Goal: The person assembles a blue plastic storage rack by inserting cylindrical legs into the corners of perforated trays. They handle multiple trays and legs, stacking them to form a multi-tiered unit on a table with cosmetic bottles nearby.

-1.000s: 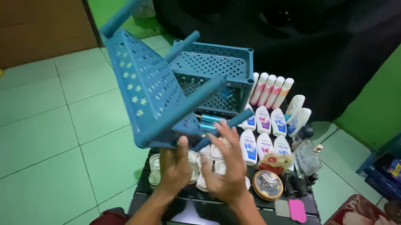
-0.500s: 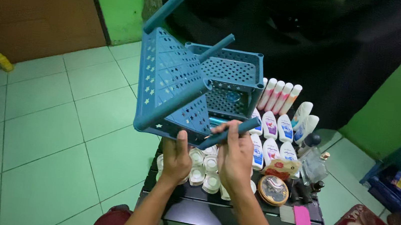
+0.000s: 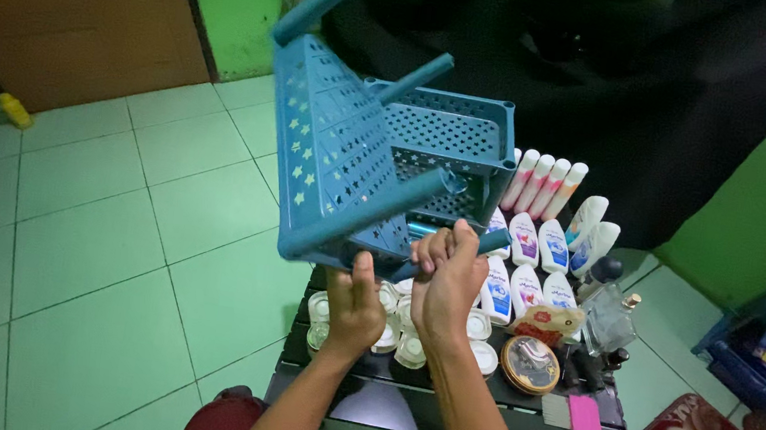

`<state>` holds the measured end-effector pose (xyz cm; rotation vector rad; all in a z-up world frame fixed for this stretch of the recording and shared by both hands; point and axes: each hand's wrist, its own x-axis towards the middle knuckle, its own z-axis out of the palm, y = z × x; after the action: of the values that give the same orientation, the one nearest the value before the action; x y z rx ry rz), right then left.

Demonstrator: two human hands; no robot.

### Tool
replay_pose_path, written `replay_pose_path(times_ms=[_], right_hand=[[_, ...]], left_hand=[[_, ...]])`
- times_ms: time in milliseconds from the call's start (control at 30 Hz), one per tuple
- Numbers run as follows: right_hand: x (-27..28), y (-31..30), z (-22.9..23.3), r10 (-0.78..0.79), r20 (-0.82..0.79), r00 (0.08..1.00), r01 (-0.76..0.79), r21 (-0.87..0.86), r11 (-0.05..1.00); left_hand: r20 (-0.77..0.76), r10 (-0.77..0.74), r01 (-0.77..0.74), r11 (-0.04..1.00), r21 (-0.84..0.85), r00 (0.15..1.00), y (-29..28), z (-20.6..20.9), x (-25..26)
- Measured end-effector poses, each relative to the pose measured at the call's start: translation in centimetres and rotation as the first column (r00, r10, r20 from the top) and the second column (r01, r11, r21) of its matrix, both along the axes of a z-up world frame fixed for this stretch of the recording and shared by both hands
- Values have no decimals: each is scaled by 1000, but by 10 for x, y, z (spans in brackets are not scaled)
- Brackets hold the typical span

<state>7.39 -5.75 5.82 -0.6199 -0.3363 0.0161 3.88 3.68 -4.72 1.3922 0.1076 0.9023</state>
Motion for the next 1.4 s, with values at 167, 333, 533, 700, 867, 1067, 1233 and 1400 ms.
replay_pose_path(times_ms=[167,333,533,700,867,1067,1233,1400], right_hand=[[4,-3,-6,183,158,970,-199,93,976],[9,-7,-2,273,54,960,-276,53,960],[10,-22,4,-110,161,981,193,-721,665],[13,-36,3,-112,199,974,226,-756,614],[23,-55,0,-74,309,948,259,-615,745],[48,-68,1,-189,65,980,199,-383,902],[92,-70,13,-362,221,905,424,-530,735],[151,-52,28,-332,551,766,642,-640,421]], left_hand=[[248,-46,49,999,-5,968,5,39,-13],[125,-56,57,998,-4,991,11,53,-24],[185,-49,35,996,78,982,21,60,-28],[226,-4,-56,965,258,974,20,60,-27],[135,59,-74,991,112,989,34,58,-25],[68,100,-94,992,-90,993,53,56,-24],[537,-147,272,949,-161,831,72,78,-28],[574,-124,336,899,-280,810,84,95,-36]])
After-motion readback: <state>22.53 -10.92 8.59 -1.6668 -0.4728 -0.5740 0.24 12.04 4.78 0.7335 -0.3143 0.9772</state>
